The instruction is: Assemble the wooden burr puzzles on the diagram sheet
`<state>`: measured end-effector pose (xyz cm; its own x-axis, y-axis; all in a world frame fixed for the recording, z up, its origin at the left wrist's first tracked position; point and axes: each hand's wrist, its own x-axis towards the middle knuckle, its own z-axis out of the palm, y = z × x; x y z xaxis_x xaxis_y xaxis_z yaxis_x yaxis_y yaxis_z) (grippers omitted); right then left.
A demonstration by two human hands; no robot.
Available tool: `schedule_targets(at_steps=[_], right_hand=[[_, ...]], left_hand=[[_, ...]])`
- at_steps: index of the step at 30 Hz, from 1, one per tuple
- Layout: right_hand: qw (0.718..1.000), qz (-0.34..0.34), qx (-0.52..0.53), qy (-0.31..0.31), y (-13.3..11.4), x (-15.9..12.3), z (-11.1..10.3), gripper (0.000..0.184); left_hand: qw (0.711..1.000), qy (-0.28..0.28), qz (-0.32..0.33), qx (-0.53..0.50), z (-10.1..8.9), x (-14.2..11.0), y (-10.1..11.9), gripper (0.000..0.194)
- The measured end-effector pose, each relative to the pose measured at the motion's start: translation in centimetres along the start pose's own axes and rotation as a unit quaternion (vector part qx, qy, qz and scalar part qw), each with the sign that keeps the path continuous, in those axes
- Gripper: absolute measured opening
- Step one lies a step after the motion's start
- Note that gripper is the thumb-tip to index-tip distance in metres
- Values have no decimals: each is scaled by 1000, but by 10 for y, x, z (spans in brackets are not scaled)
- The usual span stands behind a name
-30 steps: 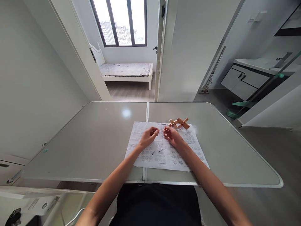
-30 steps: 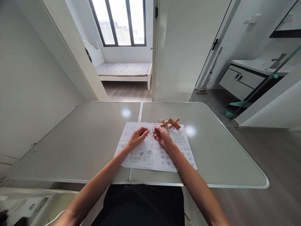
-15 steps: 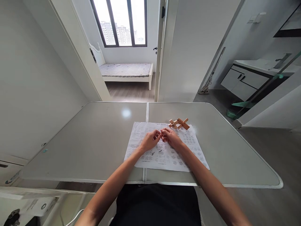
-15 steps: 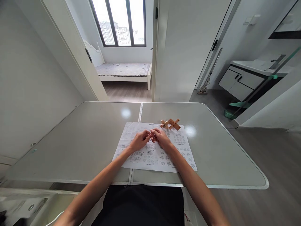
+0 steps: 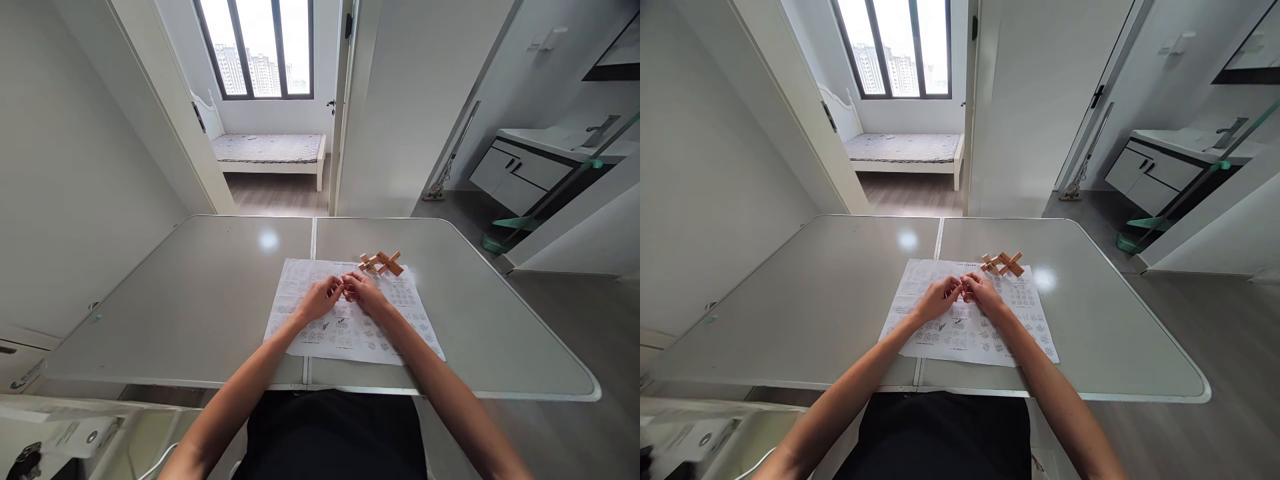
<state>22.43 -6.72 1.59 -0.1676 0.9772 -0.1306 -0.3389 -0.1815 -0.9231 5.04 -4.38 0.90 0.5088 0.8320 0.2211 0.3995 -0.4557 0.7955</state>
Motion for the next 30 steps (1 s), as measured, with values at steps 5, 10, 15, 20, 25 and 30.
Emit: schedule_targets(at_steps=[5,10,15,20,25,30], right_hand=[[1000,5,3,-1,1,0,-1,43],[1000,6,5,-4,1,0,-2,43],[1000,8,4,-6,1,0,-3,42],[1000,9,11,-7,2,1,-4,41],[1000,7,7,-7,4,2,-5,42],[1000,6,-3,-6,4,2,-4,42]], left_hand=[[1000,-1,1,-2,1,0,-1,26],[1000,-7,-4,12,0,0,-1,26],[1000,-10,-4,19,0,0,1,26],[1000,-10,-2,19,0,0,1,26],[1000,-10,-1,20,0,-1,2,26],[1000,-9,0,18,0,-1,1,24]])
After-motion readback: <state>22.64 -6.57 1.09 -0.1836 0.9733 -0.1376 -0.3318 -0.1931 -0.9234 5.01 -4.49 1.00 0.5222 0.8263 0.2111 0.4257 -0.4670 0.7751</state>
